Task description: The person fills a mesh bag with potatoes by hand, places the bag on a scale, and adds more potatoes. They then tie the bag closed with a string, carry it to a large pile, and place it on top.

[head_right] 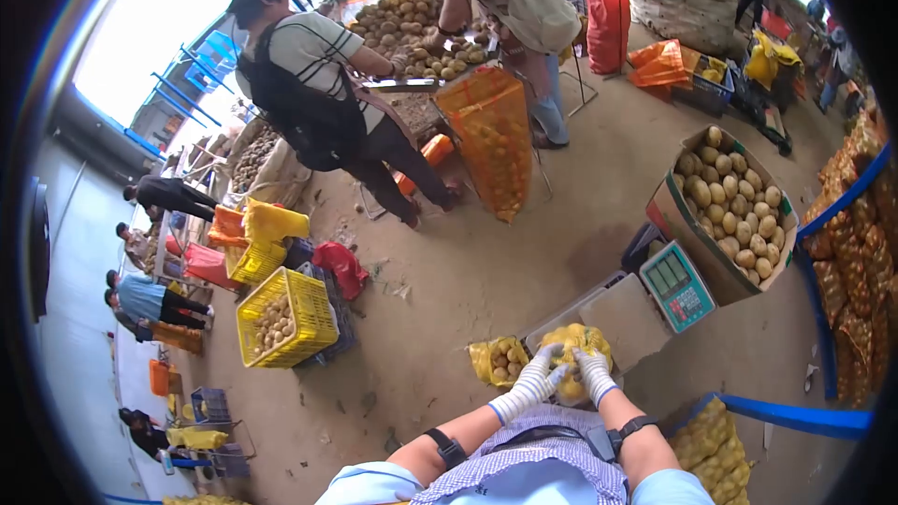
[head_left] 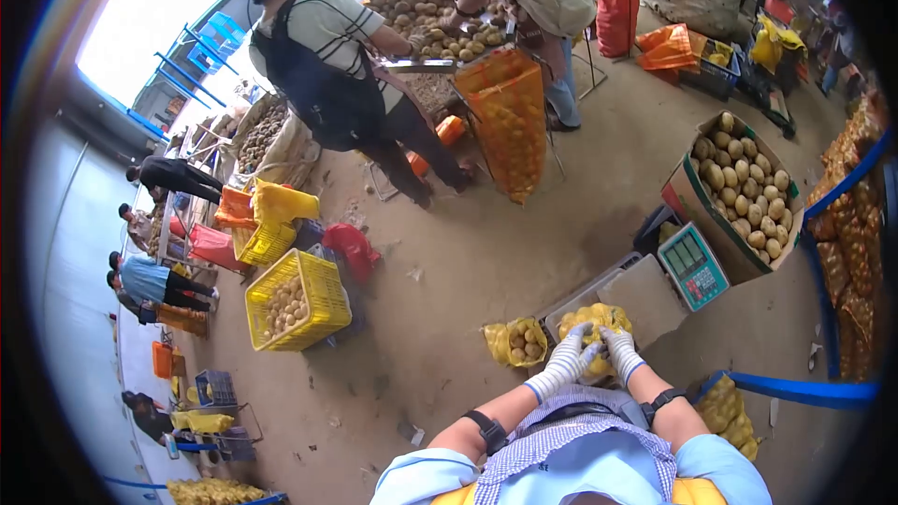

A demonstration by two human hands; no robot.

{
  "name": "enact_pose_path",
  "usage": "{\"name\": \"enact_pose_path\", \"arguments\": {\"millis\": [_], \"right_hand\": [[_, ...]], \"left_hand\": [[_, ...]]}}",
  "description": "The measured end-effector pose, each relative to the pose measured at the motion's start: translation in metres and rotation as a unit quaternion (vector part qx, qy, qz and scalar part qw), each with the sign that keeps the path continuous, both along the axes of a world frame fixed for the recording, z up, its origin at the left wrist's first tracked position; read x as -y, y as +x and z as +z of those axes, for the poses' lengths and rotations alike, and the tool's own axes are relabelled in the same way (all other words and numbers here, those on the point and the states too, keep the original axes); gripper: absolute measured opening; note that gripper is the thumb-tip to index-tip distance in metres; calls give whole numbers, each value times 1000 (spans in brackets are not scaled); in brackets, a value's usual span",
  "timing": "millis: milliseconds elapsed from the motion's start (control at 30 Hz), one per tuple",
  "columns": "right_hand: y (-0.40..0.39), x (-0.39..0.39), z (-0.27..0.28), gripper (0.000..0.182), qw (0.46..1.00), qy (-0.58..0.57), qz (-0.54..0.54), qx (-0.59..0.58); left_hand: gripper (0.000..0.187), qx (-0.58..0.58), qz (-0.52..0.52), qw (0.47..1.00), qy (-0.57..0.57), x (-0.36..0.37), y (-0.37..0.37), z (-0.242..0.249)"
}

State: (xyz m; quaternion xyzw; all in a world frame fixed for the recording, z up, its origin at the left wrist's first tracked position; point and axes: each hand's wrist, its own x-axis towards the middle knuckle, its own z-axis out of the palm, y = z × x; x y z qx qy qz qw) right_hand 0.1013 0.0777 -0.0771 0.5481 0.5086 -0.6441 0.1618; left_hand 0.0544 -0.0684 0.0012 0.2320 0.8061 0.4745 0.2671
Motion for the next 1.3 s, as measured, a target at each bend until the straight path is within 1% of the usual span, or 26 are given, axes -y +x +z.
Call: {"name": "enact_pose_path", "arguments": {"millis": [67, 167, 233, 267, 333, 400, 467, 500, 567, 600, 633, 667, 733, 767, 800, 833, 867, 933, 967, 1000, 1067, 1133, 1200, 1233, 1267, 1300], "right_hand": [[-1, -2, 13, 26, 975, -184, -128, -4], [11, 4, 28, 24, 948, -250, -191, -51], [32, 33, 36, 22, 985, -81, -116, -103], [46, 46, 24, 18, 988, 1, -92, -121], [75, 78, -10, 22, 979, 117, -96, -135], [118, 107, -23, 32, 970, 209, -49, -117], [154, 116, 40, 36, 973, 195, -81, -94], [167, 116, 63, 29, 966, 177, -141, -125], [199, 127, 85, 24, 947, 157, -242, -142], [216, 131, 91, 25, 957, 159, -199, -141], [234, 136, 92, 26, 965, 161, -153, -141], [251, 147, 87, 28, 956, 189, -180, -137], [285, 169, 26, 29, 887, 176, -349, -244], [312, 170, 52, 29, 877, 182, -374, -241], [343, 165, 115, 30, 856, 143, -421, -264], [369, 163, 148, 32, 831, 105, -463, -289], [392, 168, 145, 32, 821, 110, -480, -289], [440, 190, 140, 33, 874, 250, -401, -114], [469, 187, 191, 31, 885, 217, -407, -65], [492, 189, 188, 31, 879, 218, -419, -60], [537, 199, 177, 26, 769, 161, -566, -250], [592, 188, 232, 33, 726, 224, -597, -257], [651, 188, 250, 35, 681, 271, -628, -261], [677, 186, 257, 36, 625, 311, -666, -263], [707, 186, 264, 36, 612, 327, -688, -212], [738, 182, 257, 36, 571, 348, -723, -176]], "left_hand": [[40, 19, -30, 999, -33, 37, -10, -11], [40, 66, -63, 988, -125, 100, -18, -42], [41, 74, -83, 966, -232, 149, -19, -62], [41, 61, -108, 954, -273, 171, -20, -83], [43, 99, -74, 931, -343, 215, -17, -99], [38, 142, -31, 913, -381, 268, -25, -164], [31, 234, 54, 897, -372, 253, -17, -106], [31, 223, 3, 892, -393, 254, -20, -115], [22, 360, 40, 889, -280, 274, -34, -151], [22, 349, 3, 886, -303, 267, -39, -163], [22, 202, -145, 890, -383, 255, -41, -175], [21, 43, -287, 853, -435, 241, -40, -186], [16, 172, -199, 897, -356, 195, -29, -182], [15, 258, -97, 909, -312, 155, -12, -167], [14, 292, -57, 912, -282, 114, 15, -141], [13, 303, -56, 914, -263, 80, 42, -124], [14, 308, -58, 916, -251, 49, 74, -105], [15, 282, -153, 915, -243, 3, 123, -105], [16, 265, -200, 912, -241, -14, 153, -100], [17, 250, -244, 907, -236, -30, 186, -95], [19, 255, -312, 882, -245, -52, 254, -71], [22, 258, -371, 858, -243, -67, 305, -50], [26, 253, -464, 816, -235, -72, 339, -40], [29, 244, -493, 801, -235, -72, 349, -42], [29, 245, -491, 802, -236, -70, 354, -44], [28, 240, -514, 790, -233, -67, 354, -49]]}}
